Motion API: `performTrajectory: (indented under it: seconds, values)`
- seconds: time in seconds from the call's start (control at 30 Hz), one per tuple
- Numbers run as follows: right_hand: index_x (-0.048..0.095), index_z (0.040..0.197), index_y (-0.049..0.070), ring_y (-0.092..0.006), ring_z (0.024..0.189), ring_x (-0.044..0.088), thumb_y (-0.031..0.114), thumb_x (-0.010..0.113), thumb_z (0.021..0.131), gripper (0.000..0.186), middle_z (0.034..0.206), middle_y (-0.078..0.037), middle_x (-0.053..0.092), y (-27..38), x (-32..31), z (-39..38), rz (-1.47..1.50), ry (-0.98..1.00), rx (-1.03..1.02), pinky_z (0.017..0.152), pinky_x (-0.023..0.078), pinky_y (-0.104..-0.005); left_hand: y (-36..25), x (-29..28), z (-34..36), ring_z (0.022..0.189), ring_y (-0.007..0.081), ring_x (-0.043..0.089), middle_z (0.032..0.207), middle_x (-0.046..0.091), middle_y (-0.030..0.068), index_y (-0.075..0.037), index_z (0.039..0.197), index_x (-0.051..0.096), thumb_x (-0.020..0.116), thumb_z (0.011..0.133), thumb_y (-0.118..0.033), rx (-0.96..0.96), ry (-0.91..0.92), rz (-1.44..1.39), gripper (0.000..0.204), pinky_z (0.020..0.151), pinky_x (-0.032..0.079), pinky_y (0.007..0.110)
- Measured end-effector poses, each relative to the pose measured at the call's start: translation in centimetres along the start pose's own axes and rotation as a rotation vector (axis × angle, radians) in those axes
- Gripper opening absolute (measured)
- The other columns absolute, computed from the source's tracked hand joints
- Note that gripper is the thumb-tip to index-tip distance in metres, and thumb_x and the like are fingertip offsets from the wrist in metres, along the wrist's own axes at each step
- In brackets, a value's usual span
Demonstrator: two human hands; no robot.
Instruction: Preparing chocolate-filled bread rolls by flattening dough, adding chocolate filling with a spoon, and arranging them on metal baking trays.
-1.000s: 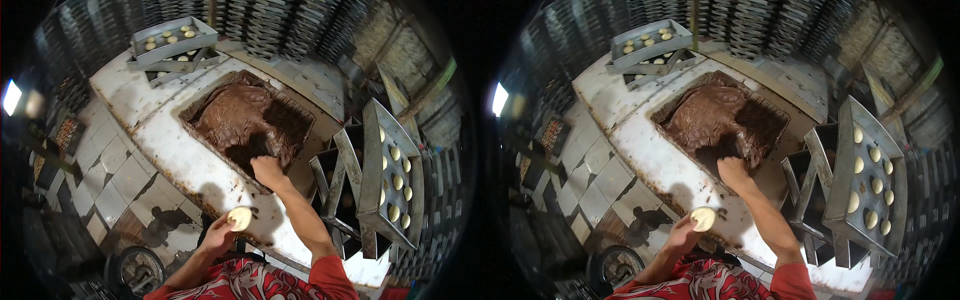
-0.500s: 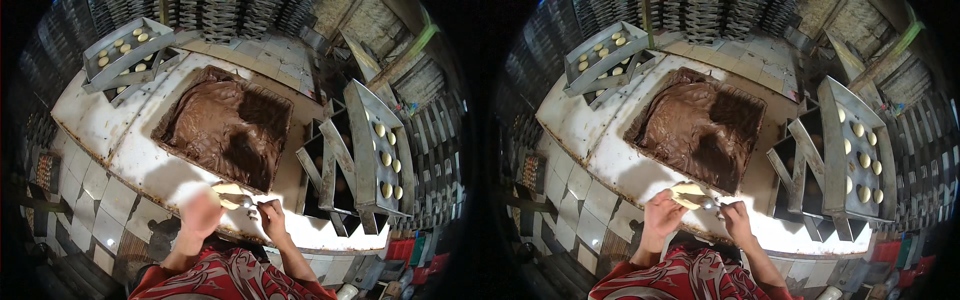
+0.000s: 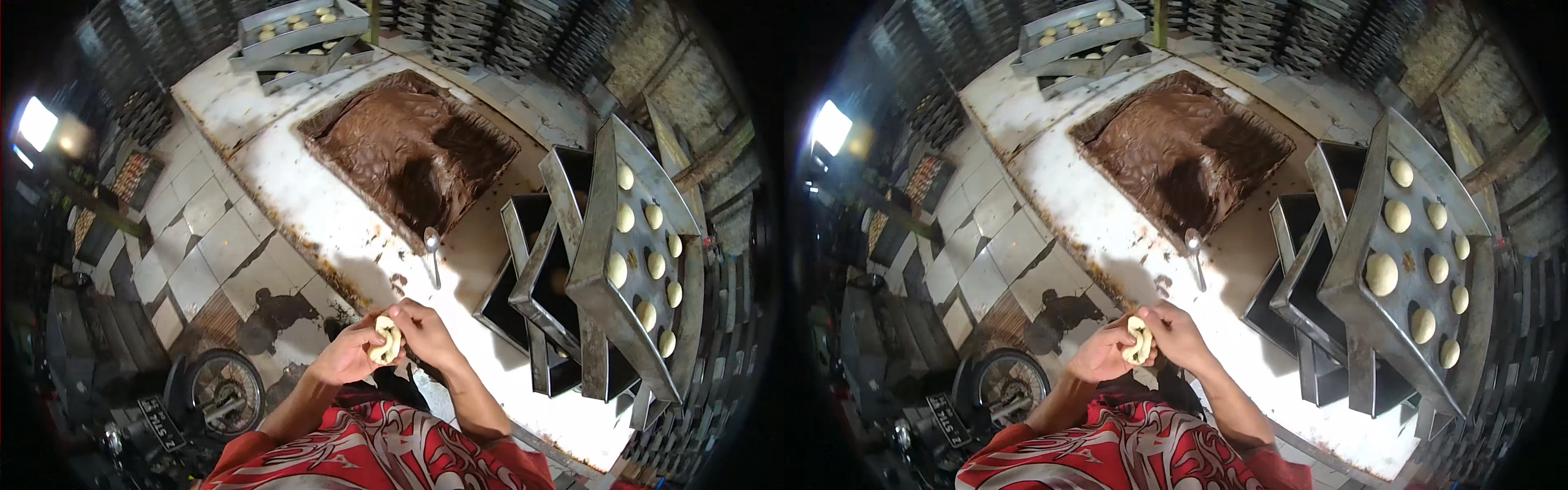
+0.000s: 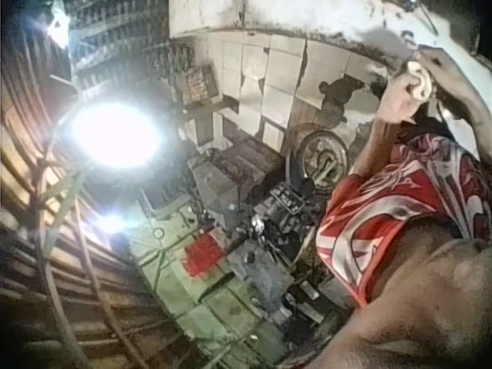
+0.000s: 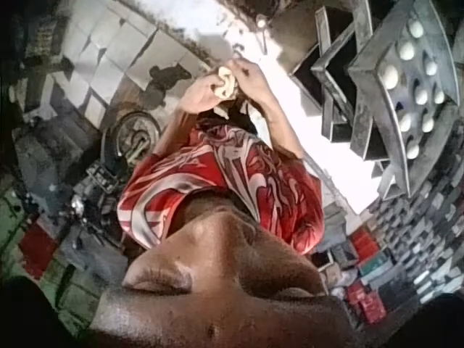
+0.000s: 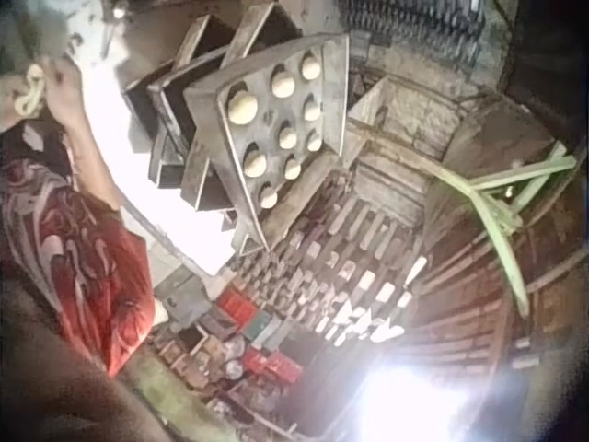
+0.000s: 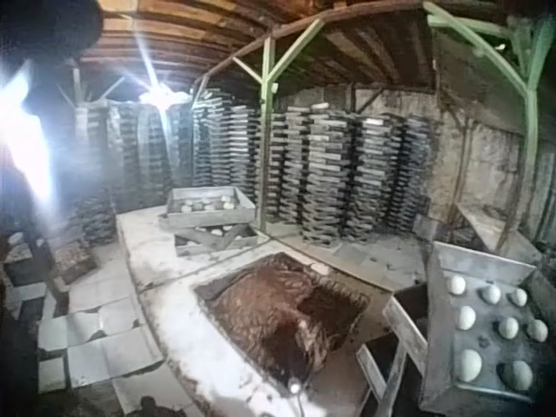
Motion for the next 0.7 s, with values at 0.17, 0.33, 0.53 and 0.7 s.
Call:
performTrajectory:
  seconds: [0.17,0.33,0.53,0.7]
  values:
    - [0.066,0.091,0.002,-0.0265,0.081,0.056,0.008,0.069,0.073,0.019,0.091,-0.01,0.057,3.7,2.6,-9.1,-0.663,-0.107,-0.787,0.073,0.047,-0.0349,3.1,0.2,-3.6,0.099,0.0225,0.056,0.105,0.057,0.0113,-0.002,0.115,0.047,0.042,0.083,0.0,0.175,-0.084,-0.236,0.033,0.088,0.046,0.036]
    - [0.059,0.089,0.002,-0.029,0.09,0.053,0.008,0.07,0.071,0.022,0.097,-0.012,0.053,3.9,2.5,-13.9,-0.783,-0.174,-0.712,0.073,0.047,-0.036,5.6,4.3,-7.1,0.099,0.0214,0.056,0.109,0.056,0.0112,0.002,0.117,0.047,0.042,0.085,0.002,0.292,-0.224,0.081,0.033,0.085,0.046,0.033]
    - [0.058,0.099,0.003,-0.0296,0.085,0.054,0.004,0.069,0.07,0.031,0.091,-0.011,0.051,2.8,2.3,-20.0,-0.791,-0.19,-0.634,0.071,0.047,-0.0363,10.6,3.6,-7.8,0.101,0.0222,0.055,0.11,0.056,0.0106,0.001,0.116,0.049,0.04,0.084,0.001,-0.021,0.046,0.182,0.033,0.086,0.046,0.035]
    - [0.061,0.097,0.001,-0.0285,0.081,0.058,0.004,0.068,0.073,0.025,0.098,-0.013,0.058,0.0,2.1,-25.7,-0.933,-0.579,-0.611,0.07,0.05,-0.0346,16.5,5.2,-6.6,0.105,0.0263,0.054,0.115,0.057,0.0148,0.001,0.118,0.05,0.04,0.082,-0.005,0.226,-0.212,0.057,0.037,0.094,0.042,0.037]
Point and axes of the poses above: each hand's wrist, its own z-axis towards the middle knuckle, its own x-axis out of the palm, y = z × x, the point moved 5 cm from there along z, towards the middle knuckle
